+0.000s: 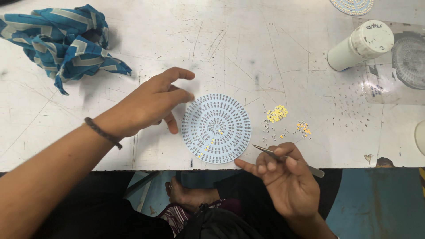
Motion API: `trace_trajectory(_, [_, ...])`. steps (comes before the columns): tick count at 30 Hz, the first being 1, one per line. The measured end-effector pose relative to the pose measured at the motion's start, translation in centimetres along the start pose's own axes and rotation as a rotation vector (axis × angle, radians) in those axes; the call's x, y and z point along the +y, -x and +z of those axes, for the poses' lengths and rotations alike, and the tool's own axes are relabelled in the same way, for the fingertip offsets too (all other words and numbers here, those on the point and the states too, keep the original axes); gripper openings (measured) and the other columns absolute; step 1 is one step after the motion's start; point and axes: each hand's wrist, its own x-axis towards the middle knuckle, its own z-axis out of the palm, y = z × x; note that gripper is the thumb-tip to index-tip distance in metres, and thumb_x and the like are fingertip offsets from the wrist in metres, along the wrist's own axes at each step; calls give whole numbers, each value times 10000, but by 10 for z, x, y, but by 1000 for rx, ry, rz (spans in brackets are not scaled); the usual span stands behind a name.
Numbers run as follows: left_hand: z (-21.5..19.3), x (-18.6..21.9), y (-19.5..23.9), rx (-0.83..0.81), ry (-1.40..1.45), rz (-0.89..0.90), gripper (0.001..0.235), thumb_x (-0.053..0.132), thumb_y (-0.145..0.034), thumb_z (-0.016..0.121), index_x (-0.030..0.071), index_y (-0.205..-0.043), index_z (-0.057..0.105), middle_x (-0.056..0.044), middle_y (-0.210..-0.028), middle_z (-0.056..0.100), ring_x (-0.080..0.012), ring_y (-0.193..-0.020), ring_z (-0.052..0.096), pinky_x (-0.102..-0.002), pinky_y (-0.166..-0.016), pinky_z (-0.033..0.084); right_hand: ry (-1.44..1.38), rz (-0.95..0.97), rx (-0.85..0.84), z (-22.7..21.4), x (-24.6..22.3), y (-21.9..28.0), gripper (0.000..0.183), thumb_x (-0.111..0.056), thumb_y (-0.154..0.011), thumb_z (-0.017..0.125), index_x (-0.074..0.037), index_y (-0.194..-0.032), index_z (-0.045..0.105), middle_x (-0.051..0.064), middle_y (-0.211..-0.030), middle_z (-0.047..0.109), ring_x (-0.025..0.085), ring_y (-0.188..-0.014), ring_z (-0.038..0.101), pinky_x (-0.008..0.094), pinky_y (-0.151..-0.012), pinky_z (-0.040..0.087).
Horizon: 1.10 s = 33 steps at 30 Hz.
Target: The person uses tweezers to pick up small yellow LED components from a pile on the table and places them into designated spots on a circular LED board. The person occasionally uses their fingers to adjust the components on the board.
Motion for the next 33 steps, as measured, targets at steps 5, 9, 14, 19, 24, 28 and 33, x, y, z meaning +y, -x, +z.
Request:
trace_trajectory(5, [-3, -3, -3, 21, 1, -45, 602, 276, -875, 565, 179, -1459, 454, -142, -1164, 749, -212, -537, 714, -275, -430, 412, 94, -155, -15, -4, -18, 2, 234, -175, -1146, 446, -43, -1273, 592, 104, -995, 639, 256, -1030, 638, 798, -1222, 282])
trace_trajectory(9, [-1, -9, -9, -34, 2, -54, 596, 280, -905, 563, 210, -1489, 464, -121, -1224, 725, -202, -551, 724, -288, -436, 408, 87, -147, 83, -8, -23, -1, 239, -211, -1120, 451, -56, -1248, 579, 92, -987, 641, 265, -1031, 640, 784, -1178, 290])
trace_trajectory(14, [4, -20, -15, -63, 11, 41, 590, 245, -917, 551, 156, -1493, 462, -131, -1268, 697, -196, -543, 727, -283, -477, 532, 41, -41, 41, -11, -13, 1, 280, -247, -1089, 470, -42, -1244, 580, 87, -950, 643, 268, -1016, 644, 775, -1166, 310])
trace_trajectory(19, [4, -31, -16, -28, -82, 83, 583, 215, -929, 542, 141, -1503, 470, -111, -1271, 705, -195, -572, 740, -296, -493, 517, 135, -370, 188, -45, -51, -4, 261, -290, -1129, 495, -67, -1202, 609, 77, -984, 630, 234, -997, 617, 573, -1097, 443])
trace_trajectory(24, [6, -35, -26, 7, -112, 36, 566, 178, -956, 547, 132, -1516, 483, -119, -1235, 730, -220, -570, 726, -334, -480, 499, -41, -374, 230, -77, -83, -8, 200, -227, -1139, 545, -59, -1198, 635, 80, -961, 603, 158, -857, 531, 282, -750, 476])
trace_trajectory(28, [13, -33, -37, 11, -93, -13, 528, 138, -994, 545, 132, -1521, 527, -126, -1223, 743, -249, -551, 689, -362, -486, 475, -172, -318, 193, -86, -87, -9, 116, -98, -1066, 591, -44, -1164, 622, 83, -956, 584, 115, -767, 484, 204, -603, 429])
trace_trajectory(33, [19, -39, -43, 13, -86, -92, 537, 107, -992, 520, 121, -1528, 523, -132, -1211, 739, -265, -574, 641, -364, -470, 502, 51, -341, 302, -81, -83, -9, 395, 163, -891, 607, -106, -1179, 576, 52, -1015, 560, 89, -808, 470, 190, -636, 404])
